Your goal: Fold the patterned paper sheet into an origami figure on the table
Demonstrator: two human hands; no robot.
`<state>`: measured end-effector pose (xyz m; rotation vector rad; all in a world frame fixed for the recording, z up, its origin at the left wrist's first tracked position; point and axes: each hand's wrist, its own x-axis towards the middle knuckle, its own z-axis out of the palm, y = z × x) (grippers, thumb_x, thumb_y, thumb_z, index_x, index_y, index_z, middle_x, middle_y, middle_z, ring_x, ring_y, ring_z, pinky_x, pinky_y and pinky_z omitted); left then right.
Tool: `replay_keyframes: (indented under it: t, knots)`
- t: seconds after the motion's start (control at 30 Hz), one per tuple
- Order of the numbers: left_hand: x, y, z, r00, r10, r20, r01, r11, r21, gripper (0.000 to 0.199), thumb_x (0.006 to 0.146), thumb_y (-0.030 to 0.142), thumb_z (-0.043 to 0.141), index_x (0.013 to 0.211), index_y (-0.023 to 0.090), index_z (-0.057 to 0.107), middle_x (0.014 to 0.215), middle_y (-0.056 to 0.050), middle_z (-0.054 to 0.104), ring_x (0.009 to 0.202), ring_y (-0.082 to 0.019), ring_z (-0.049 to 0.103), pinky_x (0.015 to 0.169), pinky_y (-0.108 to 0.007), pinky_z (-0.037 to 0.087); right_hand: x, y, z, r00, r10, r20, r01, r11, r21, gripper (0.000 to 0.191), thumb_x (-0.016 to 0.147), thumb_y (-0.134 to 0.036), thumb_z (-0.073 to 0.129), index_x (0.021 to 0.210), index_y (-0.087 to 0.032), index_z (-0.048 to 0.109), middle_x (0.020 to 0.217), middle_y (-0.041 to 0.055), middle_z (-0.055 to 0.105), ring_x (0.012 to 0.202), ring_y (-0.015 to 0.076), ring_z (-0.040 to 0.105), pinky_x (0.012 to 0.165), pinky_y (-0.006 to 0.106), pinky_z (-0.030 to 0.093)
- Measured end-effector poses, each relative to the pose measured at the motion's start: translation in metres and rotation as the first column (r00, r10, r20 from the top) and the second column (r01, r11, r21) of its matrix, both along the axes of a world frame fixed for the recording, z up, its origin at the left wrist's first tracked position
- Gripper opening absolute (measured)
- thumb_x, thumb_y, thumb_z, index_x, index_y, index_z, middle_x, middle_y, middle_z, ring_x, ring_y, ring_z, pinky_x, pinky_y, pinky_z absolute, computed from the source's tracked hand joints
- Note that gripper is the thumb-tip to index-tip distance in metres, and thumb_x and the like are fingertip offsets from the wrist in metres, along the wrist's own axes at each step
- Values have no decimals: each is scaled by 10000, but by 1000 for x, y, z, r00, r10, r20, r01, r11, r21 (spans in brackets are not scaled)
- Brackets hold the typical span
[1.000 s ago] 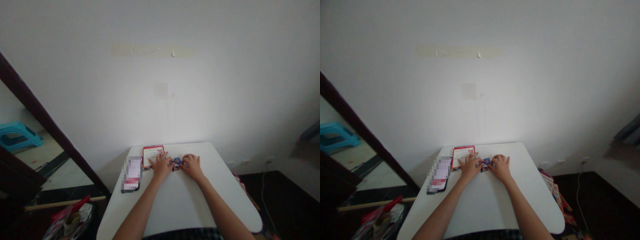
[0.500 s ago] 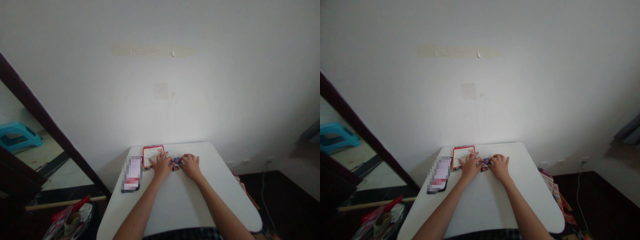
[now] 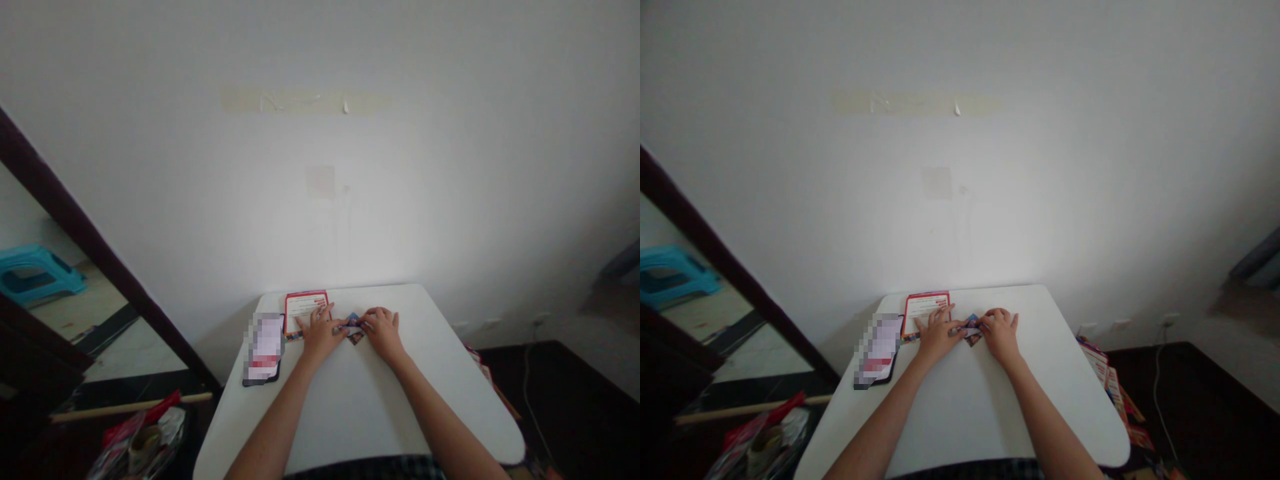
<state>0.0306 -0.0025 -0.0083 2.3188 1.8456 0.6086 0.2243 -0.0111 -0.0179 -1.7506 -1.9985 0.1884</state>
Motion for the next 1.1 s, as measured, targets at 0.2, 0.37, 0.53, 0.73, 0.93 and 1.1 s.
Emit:
replay_keyframes:
  t: [0.2,0.37,0.53,0.73,0.93,1.1]
  knots:
    - [-1,-2,1,1000,16,17,-16,1000,-4,242,808,532,630,1042,506,690,1491,62,430,1358,-358,300,984,-838,-22,-2,1,-4,1000,-18,-10,19,999,30,198,896,-431,544,983,-351,703,1189,30,560,1225,272,381,1089,644,130]
    - [1,-2,3,999,33,28,-32,999,-32,251,792,539,640,1036,504,692,1487,70,432,1361,-364,296,991,-833,-15,-3,4,-5,999,-43,-16,44,998,37,161,864,-432,600,957,-345,698,1164,20,560,1202,263,403,1087,635,136]
    - [1,-3,5,998,43,36,-42,998,-39,242,783,521,654,1019,491,699,1475,57,451,1361,-361,297,990,-833,-13,-5,4,-3,999,-47,-23,48,999,22,145,859,-419,610,943,-339,696,1161,18,562,1197,265,409,1083,638,134]
    - [4,-5,7,998,56,6,-55,998,-35,242,786,517,645,1018,473,702,1478,61,447,1359,-358,300,1007,-822,12,-8,2,-1,998,-57,-11,57,998,22,146,868,-405,598,929,-313,694,1163,27,565,1190,267,412,1078,626,158]
    - [6,-5,11,998,56,-4,-56,996,-75,233,803,491,632,1023,456,700,1493,68,425,1370,-351,282,1023,-810,23,-8,2,0,998,-64,-12,64,998,21,145,871,-402,594,918,-307,692,1153,26,573,1184,261,417,1079,620,162]
    - [7,-4,11,998,53,14,-52,995,-83,224,804,465,638,1016,436,705,1495,59,423,1374,-351,269,1019,-811,0,-8,2,0,997,-70,-16,71,997,22,152,870,-411,594,918,-302,689,1150,25,572,1182,254,416,1085,608,161]
